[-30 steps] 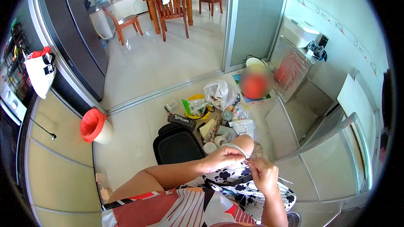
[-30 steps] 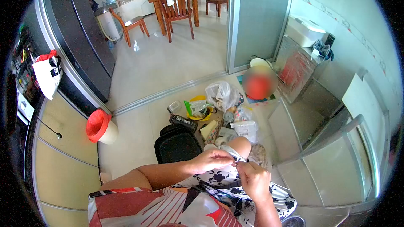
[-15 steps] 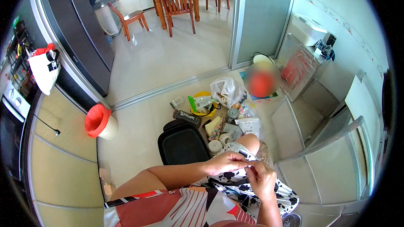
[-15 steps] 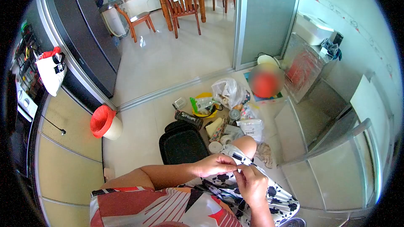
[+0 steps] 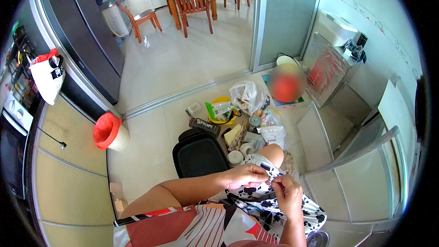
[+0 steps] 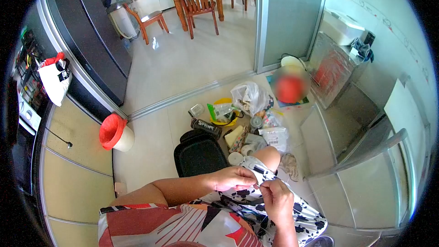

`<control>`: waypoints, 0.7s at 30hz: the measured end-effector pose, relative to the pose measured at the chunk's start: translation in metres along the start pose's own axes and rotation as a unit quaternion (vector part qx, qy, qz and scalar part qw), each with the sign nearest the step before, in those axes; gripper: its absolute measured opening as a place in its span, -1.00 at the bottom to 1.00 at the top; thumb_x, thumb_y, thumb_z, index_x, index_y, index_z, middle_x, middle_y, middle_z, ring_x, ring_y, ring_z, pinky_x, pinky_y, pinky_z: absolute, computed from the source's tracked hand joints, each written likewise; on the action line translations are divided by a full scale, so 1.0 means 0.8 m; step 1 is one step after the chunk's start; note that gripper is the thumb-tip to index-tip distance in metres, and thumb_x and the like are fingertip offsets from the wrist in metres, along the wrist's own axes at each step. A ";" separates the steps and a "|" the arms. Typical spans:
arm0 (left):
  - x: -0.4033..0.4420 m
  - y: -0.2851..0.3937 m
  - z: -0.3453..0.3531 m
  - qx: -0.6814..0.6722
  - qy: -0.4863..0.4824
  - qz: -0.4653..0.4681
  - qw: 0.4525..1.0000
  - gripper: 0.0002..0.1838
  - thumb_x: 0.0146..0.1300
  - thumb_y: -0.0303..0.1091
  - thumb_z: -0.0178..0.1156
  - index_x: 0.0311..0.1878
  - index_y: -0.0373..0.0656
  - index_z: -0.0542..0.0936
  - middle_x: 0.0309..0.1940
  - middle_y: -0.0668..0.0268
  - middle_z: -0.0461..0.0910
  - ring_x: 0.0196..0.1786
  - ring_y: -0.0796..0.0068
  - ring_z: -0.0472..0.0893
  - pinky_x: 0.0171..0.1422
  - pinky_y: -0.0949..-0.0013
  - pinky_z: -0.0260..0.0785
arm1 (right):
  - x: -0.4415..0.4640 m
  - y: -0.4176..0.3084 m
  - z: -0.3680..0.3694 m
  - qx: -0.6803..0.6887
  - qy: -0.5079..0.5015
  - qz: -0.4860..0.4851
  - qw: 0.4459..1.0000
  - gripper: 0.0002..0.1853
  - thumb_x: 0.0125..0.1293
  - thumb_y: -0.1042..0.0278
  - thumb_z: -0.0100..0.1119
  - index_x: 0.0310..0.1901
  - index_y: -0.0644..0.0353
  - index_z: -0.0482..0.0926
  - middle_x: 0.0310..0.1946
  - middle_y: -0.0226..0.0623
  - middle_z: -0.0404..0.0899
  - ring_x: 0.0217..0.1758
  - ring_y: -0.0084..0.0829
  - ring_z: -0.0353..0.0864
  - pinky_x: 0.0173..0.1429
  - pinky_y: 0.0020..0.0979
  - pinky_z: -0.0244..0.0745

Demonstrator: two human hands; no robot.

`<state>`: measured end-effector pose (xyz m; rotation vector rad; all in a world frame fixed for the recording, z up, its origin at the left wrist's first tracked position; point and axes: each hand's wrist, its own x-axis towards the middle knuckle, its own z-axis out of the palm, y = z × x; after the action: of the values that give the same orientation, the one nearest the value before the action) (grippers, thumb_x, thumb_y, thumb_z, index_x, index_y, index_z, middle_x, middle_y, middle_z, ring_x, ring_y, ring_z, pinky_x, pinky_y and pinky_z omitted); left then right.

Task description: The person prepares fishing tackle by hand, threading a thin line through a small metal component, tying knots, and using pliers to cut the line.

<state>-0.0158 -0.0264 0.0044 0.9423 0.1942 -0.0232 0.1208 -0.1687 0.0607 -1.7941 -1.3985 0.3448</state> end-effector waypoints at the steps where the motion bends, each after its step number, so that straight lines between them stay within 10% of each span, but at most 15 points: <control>1: 0.000 0.000 -0.001 -0.004 0.001 -0.003 1.000 -0.71 0.39 -0.20 0.04 -0.14 -0.25 0.58 -0.63 0.57 0.24 -0.59 0.76 0.15 -0.52 0.61 -0.05 | 0.000 -0.003 -0.002 0.007 -0.009 0.012 1.000 -0.90 0.05 0.51 0.29 -0.41 0.22 0.55 -0.50 -0.22 0.56 -0.46 -0.19 0.59 -0.37 -0.31 0.46; 21: 0.001 -0.003 0.003 -0.126 0.050 -0.012 0.991 -0.78 0.39 -0.28 0.02 -0.17 -0.22 0.56 -0.65 0.61 0.22 -0.60 0.79 0.16 -0.55 0.63 -0.05 | -0.002 0.007 0.021 -0.287 0.158 -0.223 0.918 -0.80 -0.08 0.44 0.27 -0.36 0.08 0.51 -0.24 -0.37 0.44 -0.17 -0.31 0.45 -0.05 -0.17 0.37</control>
<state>-0.0146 -0.0296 0.0033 0.6901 0.2949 0.0263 0.1133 -0.1628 0.0453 -1.7836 -1.7165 -0.6339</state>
